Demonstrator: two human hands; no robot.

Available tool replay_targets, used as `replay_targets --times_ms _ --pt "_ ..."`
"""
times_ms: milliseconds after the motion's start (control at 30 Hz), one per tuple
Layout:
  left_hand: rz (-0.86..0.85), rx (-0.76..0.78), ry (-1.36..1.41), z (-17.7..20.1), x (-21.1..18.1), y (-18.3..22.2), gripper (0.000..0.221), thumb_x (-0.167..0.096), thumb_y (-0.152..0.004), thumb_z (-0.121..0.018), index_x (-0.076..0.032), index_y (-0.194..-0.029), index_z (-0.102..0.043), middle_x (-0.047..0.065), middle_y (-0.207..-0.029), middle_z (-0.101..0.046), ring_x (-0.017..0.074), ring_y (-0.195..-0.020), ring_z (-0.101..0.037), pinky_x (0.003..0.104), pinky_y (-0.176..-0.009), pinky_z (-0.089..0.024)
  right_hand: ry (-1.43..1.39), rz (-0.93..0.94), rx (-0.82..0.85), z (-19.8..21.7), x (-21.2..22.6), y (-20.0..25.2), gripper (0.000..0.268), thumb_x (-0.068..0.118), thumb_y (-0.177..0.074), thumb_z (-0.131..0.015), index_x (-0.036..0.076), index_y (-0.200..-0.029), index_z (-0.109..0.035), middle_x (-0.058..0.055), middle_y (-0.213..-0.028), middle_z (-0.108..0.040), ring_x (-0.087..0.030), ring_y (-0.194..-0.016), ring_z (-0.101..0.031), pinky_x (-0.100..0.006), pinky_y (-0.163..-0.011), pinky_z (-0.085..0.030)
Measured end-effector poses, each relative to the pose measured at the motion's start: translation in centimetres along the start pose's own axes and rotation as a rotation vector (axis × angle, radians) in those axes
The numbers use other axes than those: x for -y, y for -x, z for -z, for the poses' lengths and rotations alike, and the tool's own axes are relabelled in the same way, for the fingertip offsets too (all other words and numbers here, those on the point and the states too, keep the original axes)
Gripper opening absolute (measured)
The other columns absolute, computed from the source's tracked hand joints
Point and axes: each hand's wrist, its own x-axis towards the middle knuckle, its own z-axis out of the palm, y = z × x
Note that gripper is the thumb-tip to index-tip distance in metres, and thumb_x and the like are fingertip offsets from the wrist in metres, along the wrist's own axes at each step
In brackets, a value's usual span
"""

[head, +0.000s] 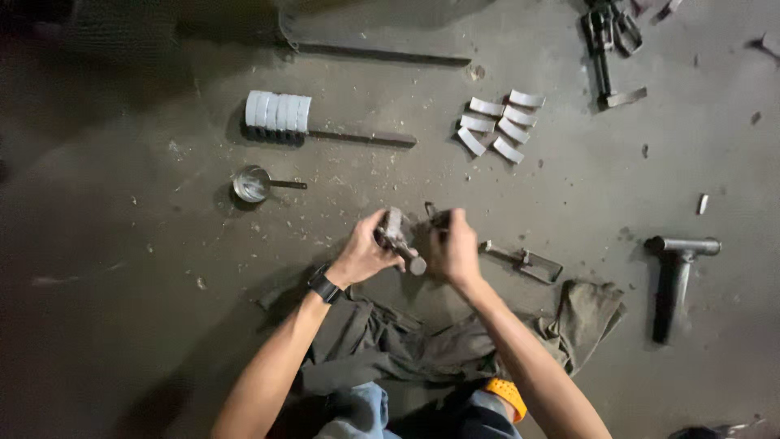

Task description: The person fits curved metal inserts into a clamp fixture, tightens the clamp, and assembles metal components by hand.

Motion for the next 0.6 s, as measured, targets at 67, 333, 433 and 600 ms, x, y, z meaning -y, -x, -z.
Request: replay_targets --times_ms 67,333,433,600 --pt "0.109 0.078 0.121 0.0 -0.8 -0.2 0.052 -0.004 -0.077 -0.085 0.002 -0.119 -0.055 0.004 -0.090 -0.068 0.0119 -0.080 -0.068 0.029 -0.069 -0.062 -0.100 0.040 0.005 3.9 -0.7 -1.2 0.026 0.003 -0.095 -0.065 -0.001 -0.117 -0.052 -0.018 -0.105 -0.075 -0.031 -0.089 -0.076 -0.040 -0.075 -0.060" --pt "0.398 0.478 0.205 -1.8 -2.2 -1.8 0.050 -0.023 -0.075 -0.089 0.002 -0.107 -0.059 0.002 -0.085 -0.063 0.0084 -0.076 -0.061 0.029 -0.060 -0.064 -0.926 -0.368 -0.248 18.7 5.5 3.1 0.056 0.038 -0.112 -0.042 -0.010 -0.140 -0.054 -0.006 -0.079 -0.056 -0.014 -0.065 -0.050 -0.025 -0.052 -0.039" --pt "0.371 0.541 0.121 -3.1 -2.0 -2.8 0.047 -0.023 -0.075 -0.089 0.002 -0.103 -0.059 0.001 -0.088 -0.064 0.0076 -0.079 -0.059 0.028 -0.057 -0.064 -1.374 -0.356 -0.193 21.4 7.8 3.0 0.067 0.052 -0.107 -0.038 -0.003 -0.142 -0.053 -0.005 -0.080 -0.059 -0.012 -0.063 -0.053 -0.024 -0.051 -0.043" --pt "0.301 0.668 -0.113 -4.0 -0.8 -3.7 0.053 -0.032 -0.071 -0.092 -0.001 -0.102 -0.061 0.003 -0.084 -0.068 0.0101 -0.077 -0.061 0.031 -0.067 -0.056 -0.840 -0.207 0.021 22.6 9.6 6.2 0.046 0.026 -0.104 -0.050 -0.005 -0.136 -0.053 -0.006 -0.091 -0.064 -0.014 -0.073 -0.058 -0.027 -0.060 -0.046"
